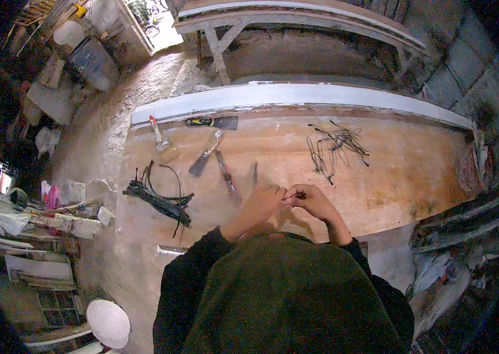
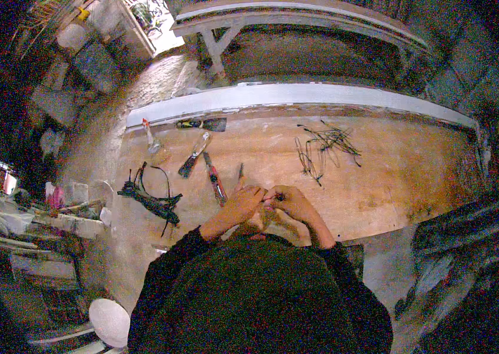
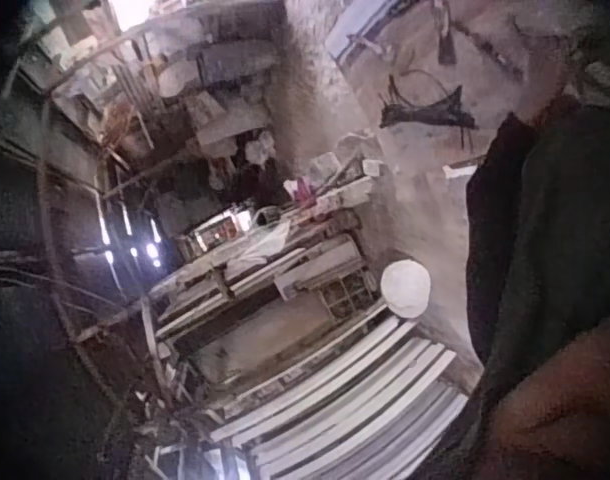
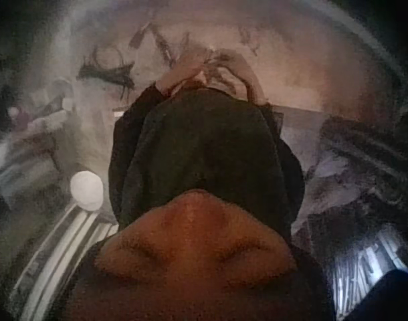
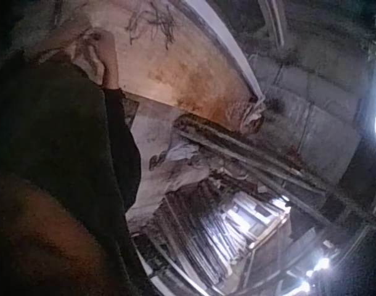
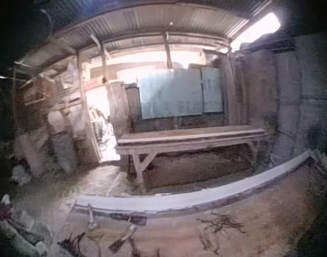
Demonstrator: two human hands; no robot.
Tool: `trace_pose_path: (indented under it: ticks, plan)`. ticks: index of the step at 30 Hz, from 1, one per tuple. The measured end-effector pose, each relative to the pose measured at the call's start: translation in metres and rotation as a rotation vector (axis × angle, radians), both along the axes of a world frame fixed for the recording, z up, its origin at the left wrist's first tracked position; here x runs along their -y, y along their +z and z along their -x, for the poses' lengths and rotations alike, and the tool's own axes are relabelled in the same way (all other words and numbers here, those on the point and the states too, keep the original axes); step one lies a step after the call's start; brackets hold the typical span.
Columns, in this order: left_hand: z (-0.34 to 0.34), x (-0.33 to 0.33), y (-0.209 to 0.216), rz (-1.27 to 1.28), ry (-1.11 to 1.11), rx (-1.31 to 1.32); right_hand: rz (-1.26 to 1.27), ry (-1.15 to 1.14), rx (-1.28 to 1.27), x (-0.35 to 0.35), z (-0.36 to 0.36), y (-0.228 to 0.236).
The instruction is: The person repeatedly picks up black cable ties from a workbench, bends them into loops, and places them on the table. The person handles the ties one at a time, using both hands to shape each piece before setting it down.
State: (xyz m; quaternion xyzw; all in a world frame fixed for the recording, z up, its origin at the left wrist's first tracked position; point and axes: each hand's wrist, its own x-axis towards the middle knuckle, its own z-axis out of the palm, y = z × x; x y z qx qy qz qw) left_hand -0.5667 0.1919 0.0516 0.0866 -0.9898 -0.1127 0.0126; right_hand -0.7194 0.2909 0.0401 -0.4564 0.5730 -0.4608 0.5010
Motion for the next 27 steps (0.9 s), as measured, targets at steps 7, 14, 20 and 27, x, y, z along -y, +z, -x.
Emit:
trace_pose_path:
  ticks: [7, 14, 20, 27]
  plan:
    - [0.001, 0.014, 0.037, -0.254, 0.144, 0.117, -0.236, 0.071, 0.017, -0.034, 0.052, 0.031]
    - [-0.025, 0.024, 0.031, -0.633, 0.071, -0.003, -0.274, 0.073, 0.124, -0.077, 0.081, 0.044]
    - [-0.036, 0.018, 0.006, -0.882, -0.013, -0.188, 0.094, -0.068, 0.513, -0.096, 0.087, 0.029]
    - [-0.037, -0.004, -0.034, -1.091, 0.275, -0.402, 0.411, -0.225, 0.907, -0.070, 0.073, 0.026]
